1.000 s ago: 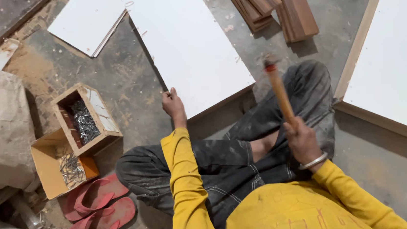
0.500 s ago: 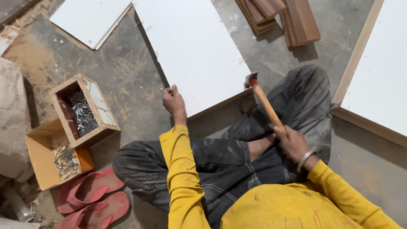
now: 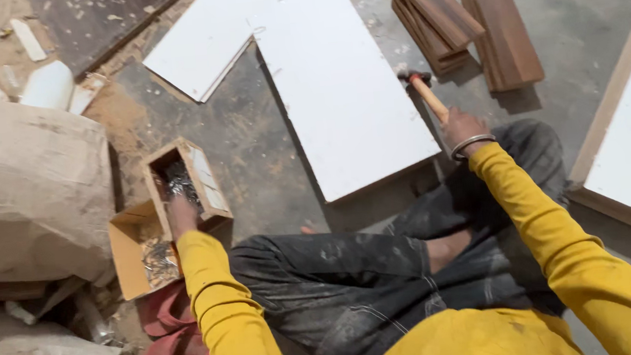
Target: The person hammers nails into a white rectangular board, then attaches wooden side pieces to form a frame. They continue hammering nails to secure the frame and place the assembled unit on the floor.
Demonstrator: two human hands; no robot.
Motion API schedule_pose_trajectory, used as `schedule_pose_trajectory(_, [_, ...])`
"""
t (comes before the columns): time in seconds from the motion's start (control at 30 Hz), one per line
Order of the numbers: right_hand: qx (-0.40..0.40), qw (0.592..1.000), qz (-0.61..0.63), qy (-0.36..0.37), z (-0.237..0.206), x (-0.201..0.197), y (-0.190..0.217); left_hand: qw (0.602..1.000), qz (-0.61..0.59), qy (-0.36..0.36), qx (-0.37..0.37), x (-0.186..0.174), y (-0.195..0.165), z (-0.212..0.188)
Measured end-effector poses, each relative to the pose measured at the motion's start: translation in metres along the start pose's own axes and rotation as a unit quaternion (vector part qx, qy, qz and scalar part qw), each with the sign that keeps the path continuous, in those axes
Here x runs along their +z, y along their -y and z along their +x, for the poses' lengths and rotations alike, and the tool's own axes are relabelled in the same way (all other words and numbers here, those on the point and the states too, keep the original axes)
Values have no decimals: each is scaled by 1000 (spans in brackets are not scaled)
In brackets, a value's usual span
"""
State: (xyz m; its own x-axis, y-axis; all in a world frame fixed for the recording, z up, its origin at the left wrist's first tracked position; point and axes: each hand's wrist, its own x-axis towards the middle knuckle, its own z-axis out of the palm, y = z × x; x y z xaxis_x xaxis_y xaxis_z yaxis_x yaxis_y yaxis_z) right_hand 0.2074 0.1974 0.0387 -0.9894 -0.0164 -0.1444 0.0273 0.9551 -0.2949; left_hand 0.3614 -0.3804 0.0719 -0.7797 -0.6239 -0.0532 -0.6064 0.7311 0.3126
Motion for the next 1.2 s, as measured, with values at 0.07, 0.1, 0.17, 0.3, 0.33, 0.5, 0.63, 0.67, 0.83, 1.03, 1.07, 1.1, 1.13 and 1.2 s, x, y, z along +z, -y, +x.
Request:
schedule_pose_trajectory(0.07, [-2,1000,-12,3,5,4,7,999,-34,-19,4,2,14,-8])
schedule_pose_trajectory(0.1, [-2,1000,-3,-2,6,7,9,1000,-13,-9,-4,5,13,-8])
schedule_pose_trajectory(0.17, [-1,1000,14,-7,3,14,11,999,31,15,-25,10,12,-5])
schedule_pose_trajectory(0.3, [36,989,146,12,-3,29,6,997,66,-46,-17,18,12,1])
schedule_pose_trajectory(0.33, [49,983,174,25,-5,33,2,994,81,-69,-16,20,15,1])
schedule_pose_trajectory(0.5, [-78,947,245,-194,-21,51,-4,977,66,-198,-31,28,25,-6])
schedule_pose_trajectory(0.63, [-225,934,159,-228,-42,60,6,967,-29,-244,-63,30,21,-9])
schedule_pose_trajectory(0.67, [-258,933,138,-212,-47,59,9,966,-60,-241,-75,29,19,-8])
schedule_pose_trajectory(0.83, [-260,931,223,-123,-61,49,14,921,-294,-211,-147,21,1,-8])
schedule_pose_trajectory(1.03, [-247,934,250,-67,-52,59,5,847,-513,135,18,96,-92,-92])
schedule_pose_trajectory(1.07, [-234,939,244,-69,-51,64,3,823,-541,170,24,118,-116,-103])
schedule_pose_trajectory(1.1, [-217,944,235,-75,-50,69,1,821,-546,165,19,138,-134,-115])
schedule_pose_trajectory(1.13, [-200,950,226,-83,-50,73,-1,819,-551,161,16,154,-146,-123])
schedule_pose_trajectory(1.2, [-173,955,215,-113,-51,78,-4,890,-452,60,2,179,-155,-128])
